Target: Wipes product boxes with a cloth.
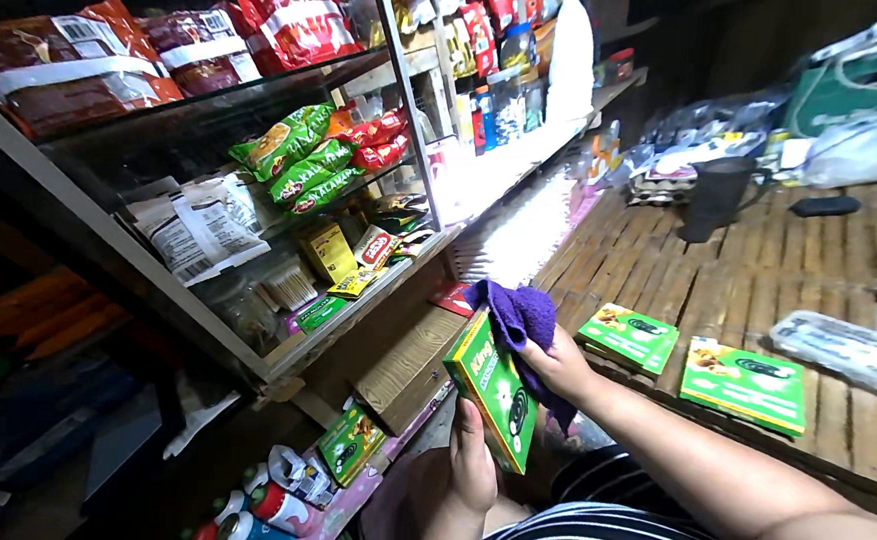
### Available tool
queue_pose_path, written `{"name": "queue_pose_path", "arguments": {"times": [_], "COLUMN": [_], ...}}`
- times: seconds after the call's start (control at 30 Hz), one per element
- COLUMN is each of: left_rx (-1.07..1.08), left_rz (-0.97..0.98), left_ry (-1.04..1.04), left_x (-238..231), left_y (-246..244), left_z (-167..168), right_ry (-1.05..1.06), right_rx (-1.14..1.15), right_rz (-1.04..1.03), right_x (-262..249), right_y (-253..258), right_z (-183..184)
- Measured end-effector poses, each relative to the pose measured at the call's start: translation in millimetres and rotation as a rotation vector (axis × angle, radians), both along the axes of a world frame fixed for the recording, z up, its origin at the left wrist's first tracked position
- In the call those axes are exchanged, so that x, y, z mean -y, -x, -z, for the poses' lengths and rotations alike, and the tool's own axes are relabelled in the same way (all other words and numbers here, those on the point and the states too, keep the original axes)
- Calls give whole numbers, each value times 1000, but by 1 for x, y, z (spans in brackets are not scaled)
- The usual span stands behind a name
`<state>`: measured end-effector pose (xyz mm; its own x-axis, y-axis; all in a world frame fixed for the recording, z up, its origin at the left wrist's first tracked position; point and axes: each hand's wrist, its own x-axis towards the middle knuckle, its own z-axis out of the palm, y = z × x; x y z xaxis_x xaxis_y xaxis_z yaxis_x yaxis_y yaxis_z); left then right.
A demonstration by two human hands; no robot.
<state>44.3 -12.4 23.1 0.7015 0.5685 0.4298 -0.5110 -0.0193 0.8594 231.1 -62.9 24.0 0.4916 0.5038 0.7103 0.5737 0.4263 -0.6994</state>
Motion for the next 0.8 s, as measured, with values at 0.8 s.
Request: {"name": "queue_pose_path", "arguments": {"times": [0.8], "left_rx": [45], "left_rz": [-217], "left_ry": [162], "left_x": [-12], "left_y": [6], "left_z": [-23], "right_ry": [-23], "right_rx": [499], "right_rz": [-213], "right_x": [-9], "right_y": [64], "right_z": [24]}}
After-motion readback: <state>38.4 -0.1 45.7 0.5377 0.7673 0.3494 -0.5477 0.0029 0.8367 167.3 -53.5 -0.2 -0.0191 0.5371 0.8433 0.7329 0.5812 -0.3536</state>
